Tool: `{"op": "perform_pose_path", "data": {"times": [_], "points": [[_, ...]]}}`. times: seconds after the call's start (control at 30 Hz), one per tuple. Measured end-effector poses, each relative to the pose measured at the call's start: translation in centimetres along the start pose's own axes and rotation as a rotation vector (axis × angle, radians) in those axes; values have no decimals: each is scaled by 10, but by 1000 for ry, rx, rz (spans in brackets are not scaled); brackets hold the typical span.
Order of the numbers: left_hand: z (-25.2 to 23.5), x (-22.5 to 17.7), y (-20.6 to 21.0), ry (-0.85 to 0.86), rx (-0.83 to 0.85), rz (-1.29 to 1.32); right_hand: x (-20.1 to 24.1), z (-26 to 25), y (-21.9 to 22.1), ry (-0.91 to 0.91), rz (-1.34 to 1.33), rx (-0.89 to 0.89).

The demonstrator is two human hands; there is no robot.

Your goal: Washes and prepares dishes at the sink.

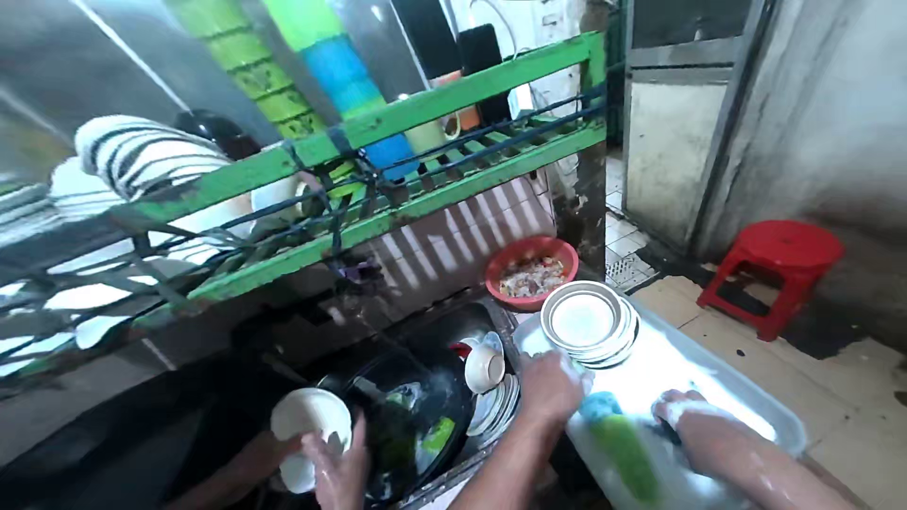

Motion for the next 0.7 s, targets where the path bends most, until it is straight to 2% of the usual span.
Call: {"op": "perform_pose_path", "data": {"times": [0.1, 0.2, 0.37, 0.47, 0.53, 0.63, 0.67, 0.7], "points": [[-13, -7, 20, -58, 117, -91, 5, 3, -6, 5, -48, -17], [-13, -8, 20, -65, 148, -110, 3, 1, -12, -18, -205, -13], [21, -6, -9, 14, -37, -9, -16, 1, -29, 28, -757, -153], [38, 2, -37, 34, -272, 239, -25, 4, -35, 40, -1047, -261], [35, 11, -44, 12, -372, 492, -17, 17, -37, -51, -1312, -336], [20, 13, -30, -82, -340, 892, 8, 22, -39, -299, -1733, -354], [16, 10, -23, -73, -307, 1022, 18, 21, -42, -339, -1741, -360], [12, 7, -17, -61, -271, 1148, 26, 21, -47, -344, -1599, -400]]}}
Point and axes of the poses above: each hand's wrist, its own z-axis away from the middle knuckle, its own y-axis out of the palm, x = y × z, the point moved 3 cm from there along -z, towards the middle knuckle, and after that the axes turned 7 degrees about -z, right-handed, at the moved point
